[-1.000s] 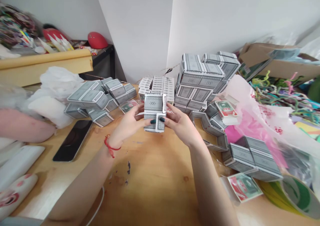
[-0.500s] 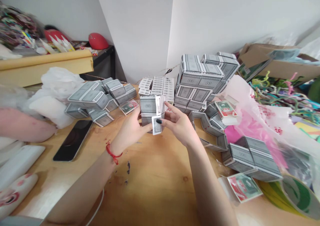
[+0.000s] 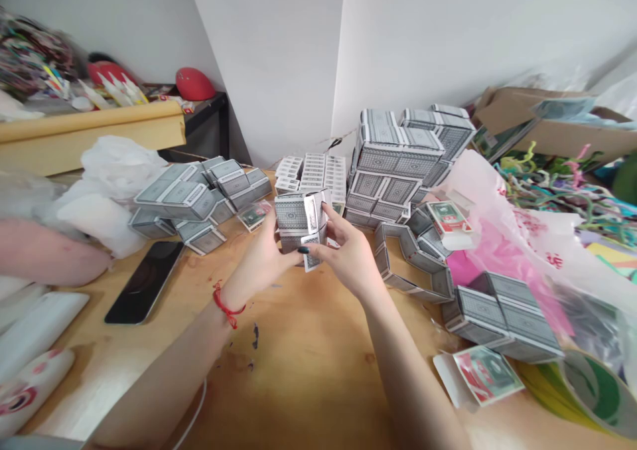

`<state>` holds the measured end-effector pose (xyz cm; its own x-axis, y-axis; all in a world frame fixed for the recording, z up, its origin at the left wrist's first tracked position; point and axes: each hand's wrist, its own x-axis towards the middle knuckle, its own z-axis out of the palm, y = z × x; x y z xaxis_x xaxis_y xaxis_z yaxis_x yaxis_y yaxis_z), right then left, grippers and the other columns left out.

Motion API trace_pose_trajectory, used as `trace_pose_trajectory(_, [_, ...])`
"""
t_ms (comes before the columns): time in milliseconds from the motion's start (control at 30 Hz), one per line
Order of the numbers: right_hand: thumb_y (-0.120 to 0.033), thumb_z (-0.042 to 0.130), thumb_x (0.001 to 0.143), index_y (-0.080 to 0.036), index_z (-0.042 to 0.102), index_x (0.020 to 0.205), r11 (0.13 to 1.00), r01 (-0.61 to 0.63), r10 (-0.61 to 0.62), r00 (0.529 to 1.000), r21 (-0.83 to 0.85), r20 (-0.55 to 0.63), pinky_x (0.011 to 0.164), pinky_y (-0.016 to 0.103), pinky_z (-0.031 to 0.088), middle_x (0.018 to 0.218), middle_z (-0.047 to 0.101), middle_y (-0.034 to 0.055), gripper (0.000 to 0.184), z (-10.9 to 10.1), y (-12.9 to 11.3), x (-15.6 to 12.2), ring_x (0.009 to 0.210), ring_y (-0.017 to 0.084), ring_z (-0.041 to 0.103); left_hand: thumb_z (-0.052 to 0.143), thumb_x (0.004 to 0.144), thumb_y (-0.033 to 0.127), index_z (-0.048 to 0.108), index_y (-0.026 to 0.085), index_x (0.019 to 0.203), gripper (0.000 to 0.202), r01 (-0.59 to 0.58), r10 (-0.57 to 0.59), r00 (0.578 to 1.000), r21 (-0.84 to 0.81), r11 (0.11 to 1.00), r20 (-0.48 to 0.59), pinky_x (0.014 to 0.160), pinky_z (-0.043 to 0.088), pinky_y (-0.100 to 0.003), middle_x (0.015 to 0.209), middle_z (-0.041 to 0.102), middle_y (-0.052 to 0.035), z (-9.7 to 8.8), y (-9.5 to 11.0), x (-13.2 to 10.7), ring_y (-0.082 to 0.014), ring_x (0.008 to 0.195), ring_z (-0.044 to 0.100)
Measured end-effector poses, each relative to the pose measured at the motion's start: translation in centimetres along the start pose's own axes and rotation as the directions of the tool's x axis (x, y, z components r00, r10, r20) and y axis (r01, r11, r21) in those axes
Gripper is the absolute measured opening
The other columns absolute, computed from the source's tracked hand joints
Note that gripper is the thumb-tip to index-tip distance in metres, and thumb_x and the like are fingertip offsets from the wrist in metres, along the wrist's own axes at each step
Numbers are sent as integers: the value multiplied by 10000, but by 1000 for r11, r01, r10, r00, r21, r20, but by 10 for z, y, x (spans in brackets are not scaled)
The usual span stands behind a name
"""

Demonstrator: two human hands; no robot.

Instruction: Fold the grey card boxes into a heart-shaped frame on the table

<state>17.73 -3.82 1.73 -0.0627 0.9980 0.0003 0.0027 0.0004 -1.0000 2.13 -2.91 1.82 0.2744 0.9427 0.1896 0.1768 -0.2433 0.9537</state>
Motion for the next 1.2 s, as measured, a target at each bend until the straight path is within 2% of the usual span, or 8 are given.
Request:
trace_pose_trajectory(133, [-266, 719, 607, -205, 335, 1359, 999, -6, 5, 1000, -33, -18, 909, 420, 451, 1105, 625, 80, 847, 6, -3, -2, 1064, 246, 554, 662, 660, 140, 253, 211, 1312, 772, -20, 20, 1000, -13, 1000, -16, 929, 438, -394, 1273, 485, -128, 1, 3, -1, -229, 1110, 527])
trace_pose_trajectory(267, [-246, 678, 637, -216, 320, 1367, 999, -21, 20, 999, -42, -31, 886, 401, 467, 1093, 627, 67, 813, 10, -5, -4, 1036, 232, 565, 647, 672, 141, 236, 216, 1323, 773, -26, 26, 1000, -27, 999, -7, 952, 415, -412, 1305, 451, -137, 1, 5, -1, -241, 1158, 487])
trace_pose_trajectory(467, [-237, 627, 678, -222, 292, 1377, 998, -67, 67, 997, 9, 40, 888, 388, 460, 1172, 591, 61, 776, 11, -4, -6, 1087, 227, 532, 675, 647, 162, 188, 194, 1334, 843, 1, -2, 1000, -45, 999, -20, 982, 378, -441, 1297, 448, -154, 3, -2, 0, -255, 1209, 430])
trace_pose_trajectory(633, [-260, 655, 681, -189, 329, 1362, 987, -121, 109, 988, 110, 111, 919, 422, 428, 1137, 616, 92, 758, 7, -9, -8, 1048, 230, 560, 652, 672, 177, 94, 182, 1347, 876, 42, -42, 999, -74, 996, -2, 960, 400, -406, 1292, 449, -160, 1, -3, 0, -229, 1155, 482])
trace_pose_trajectory(767, [-267, 676, 673, -187, 359, 1344, 973, -153, 135, 985, 174, 110, 932, 442, 415, 1117, 629, 99, 747, 6, -12, -8, 1029, 231, 575, 607, 707, 176, 178, 185, 1321, 748, 64, -60, 996, -71, 995, 61, 960, 400, -393, 1266, 481, -128, -7, -1, 3, -214, 1129, 503])
trace_pose_trajectory(900, [-256, 685, 664, -182, 373, 1335, 964, -168, 146, 982, 205, 117, 929, 446, 417, 1098, 637, 107, 743, 5, -12, -7, 1000, 231, 593, 613, 712, 196, 267, 181, 1271, 658, 69, -66, 996, -39, 997, 51, 960, 396, -390, 1226, 515, -114, -9, -2, 4, -211, 1110, 515])
trace_pose_trajectory(1067, [-280, 697, 654, -178, 381, 1328, 983, -134, 121, 987, 124, 107, 908, 417, 439, 1110, 626, 103, 751, 8, -9, -7, 1052, 239, 561, 653, 677, 201, 275, 173, 1237, 676, 63, -63, 998, -17, 998, 12, 934, 414, -395, 1220, 510, -133, -6, -2, 2, -223, 1091, 526])
trace_pose_trajectory(1200, [-306, 697, 651, -188, 361, 1340, 990, -133, 130, 990, 38, 62, 874, 422, 463, 1140, 603, 104, 776, 10, -6, -7, 1025, 245, 568, 658, 669, 205, 228, 187, 1248, 721, 49, -48, 999, -40, 998, 23, 907, 438, -388, 1197, 525, -133, -7, 2, 1, -218, 1056, 549])
